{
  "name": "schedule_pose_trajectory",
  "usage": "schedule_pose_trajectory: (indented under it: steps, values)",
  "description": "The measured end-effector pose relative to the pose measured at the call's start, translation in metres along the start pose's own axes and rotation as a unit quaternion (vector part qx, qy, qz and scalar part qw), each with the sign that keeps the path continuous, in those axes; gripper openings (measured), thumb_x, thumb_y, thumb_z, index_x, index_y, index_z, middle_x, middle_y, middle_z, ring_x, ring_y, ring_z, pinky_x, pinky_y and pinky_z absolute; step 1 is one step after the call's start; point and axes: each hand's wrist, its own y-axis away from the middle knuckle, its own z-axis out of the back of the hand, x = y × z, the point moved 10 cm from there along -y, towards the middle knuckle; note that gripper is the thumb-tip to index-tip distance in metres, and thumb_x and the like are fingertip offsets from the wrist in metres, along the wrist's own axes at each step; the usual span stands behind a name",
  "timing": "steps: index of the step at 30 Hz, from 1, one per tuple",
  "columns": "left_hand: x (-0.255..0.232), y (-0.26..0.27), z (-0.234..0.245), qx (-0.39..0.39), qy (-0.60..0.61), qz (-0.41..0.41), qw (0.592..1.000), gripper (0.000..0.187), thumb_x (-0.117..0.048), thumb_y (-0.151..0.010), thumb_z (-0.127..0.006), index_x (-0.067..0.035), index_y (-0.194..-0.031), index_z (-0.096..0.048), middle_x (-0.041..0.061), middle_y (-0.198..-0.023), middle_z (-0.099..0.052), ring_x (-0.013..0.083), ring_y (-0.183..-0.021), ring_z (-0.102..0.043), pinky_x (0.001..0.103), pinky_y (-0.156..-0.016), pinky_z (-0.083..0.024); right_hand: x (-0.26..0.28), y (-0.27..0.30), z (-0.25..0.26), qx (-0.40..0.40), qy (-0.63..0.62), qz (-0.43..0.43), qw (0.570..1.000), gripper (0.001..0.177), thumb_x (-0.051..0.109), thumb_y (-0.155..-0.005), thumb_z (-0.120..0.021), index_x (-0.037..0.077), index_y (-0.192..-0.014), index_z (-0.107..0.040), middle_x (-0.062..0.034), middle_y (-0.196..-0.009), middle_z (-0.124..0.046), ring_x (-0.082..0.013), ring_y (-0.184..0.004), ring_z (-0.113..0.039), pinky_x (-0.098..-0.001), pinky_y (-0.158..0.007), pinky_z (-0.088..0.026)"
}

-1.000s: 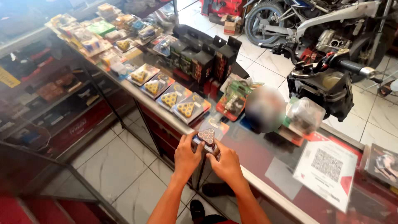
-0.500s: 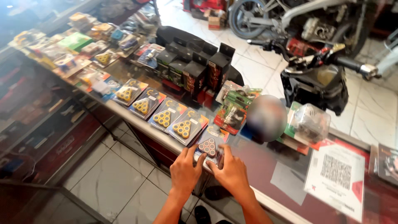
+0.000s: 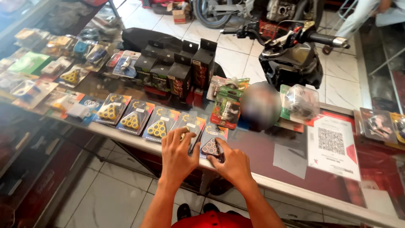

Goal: The person picks up various motorcycle parts in plastic packaging from a wire display rack and places them on a glass counter. The person then moves items from the counter back to the rack and arranges them on different sections of the display.

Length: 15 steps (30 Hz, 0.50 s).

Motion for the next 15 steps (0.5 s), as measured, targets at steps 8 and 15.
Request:
schedule_pose_trajectory:
  steps: [8,15]
  values:
    - [0.016,0.002,-0.018,0.046,-0.041,-0.006,0.998,0.033,-0.022,-0.075,-0.079,-0.008,-0.103,-0.068,0.011,-0.125,-0.06,0.0312,-0.125,-0.052,0.049,-0.101,-0.036,0.007,0.003,0.001,-0.037,0.013,-0.019,0.999,0.06,0.049,-0.077,-0.078,0.021,-0.129,-0.065,-0.0171,-0.08,-0.076,-0.0395,-0.078,-0.073,-0.0502,-0.071,-0.057]
    - [0.023,0.005,-0.027,0.05,-0.058,0.01,0.997,0.028,-0.022,-0.077,-0.078,-0.009,-0.1,-0.068,0.01,-0.125,-0.06,0.0291,-0.123,-0.052,0.048,-0.101,-0.035,0.008,0.004,0.0,-0.07,0.028,-0.022,0.997,0.056,0.05,-0.077,-0.078,0.017,-0.121,-0.07,-0.0178,-0.078,-0.075,-0.0389,-0.077,-0.074,-0.0502,-0.069,-0.058]
